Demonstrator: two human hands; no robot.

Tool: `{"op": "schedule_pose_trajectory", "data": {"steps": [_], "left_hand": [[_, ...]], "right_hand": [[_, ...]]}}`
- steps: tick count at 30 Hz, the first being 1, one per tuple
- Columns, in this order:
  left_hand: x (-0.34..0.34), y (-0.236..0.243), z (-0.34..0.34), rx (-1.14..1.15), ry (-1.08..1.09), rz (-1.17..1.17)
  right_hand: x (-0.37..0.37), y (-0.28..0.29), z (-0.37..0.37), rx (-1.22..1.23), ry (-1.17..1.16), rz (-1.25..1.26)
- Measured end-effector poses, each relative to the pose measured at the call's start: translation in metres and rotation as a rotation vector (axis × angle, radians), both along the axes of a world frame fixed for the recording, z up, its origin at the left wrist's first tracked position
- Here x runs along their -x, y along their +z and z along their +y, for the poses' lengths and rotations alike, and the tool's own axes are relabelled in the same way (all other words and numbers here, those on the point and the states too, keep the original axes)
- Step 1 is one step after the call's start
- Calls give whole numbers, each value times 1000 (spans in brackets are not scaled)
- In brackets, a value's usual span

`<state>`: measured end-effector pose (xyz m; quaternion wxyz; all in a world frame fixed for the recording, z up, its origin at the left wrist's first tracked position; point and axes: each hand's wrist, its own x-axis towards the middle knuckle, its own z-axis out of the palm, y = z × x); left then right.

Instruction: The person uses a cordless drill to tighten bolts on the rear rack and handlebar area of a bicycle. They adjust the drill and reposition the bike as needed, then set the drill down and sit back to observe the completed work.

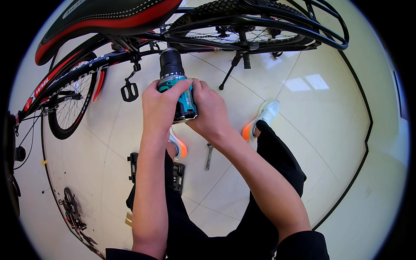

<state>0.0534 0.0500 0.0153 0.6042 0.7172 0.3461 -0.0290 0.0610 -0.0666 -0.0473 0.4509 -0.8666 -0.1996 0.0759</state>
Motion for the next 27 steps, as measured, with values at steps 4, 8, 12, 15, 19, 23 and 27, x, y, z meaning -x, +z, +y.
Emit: {"op": "schedule_pose_trajectory", "data": {"steps": [4,8,12,15,19,23,27], "left_hand": [[0,-1,1,2,21,-28],[0,0,-1,6,25,-56],[-1,-1,-1,49,36,-70],[-2,-1,-1,65,42,-77],[-3,0,0,48,33,-78],[-5,-1,2,4,21,-62],[-6,-1,2,-19,45,-49]], "right_hand": [[0,5,1,-10,-4,13],[0,1,1,6,-13,2],[-2,0,0,23,-14,-12],[-3,1,1,22,-16,-17],[-4,3,2,35,-22,-35],[-5,3,2,45,-4,-42],[-9,6,2,99,17,-85]]}}
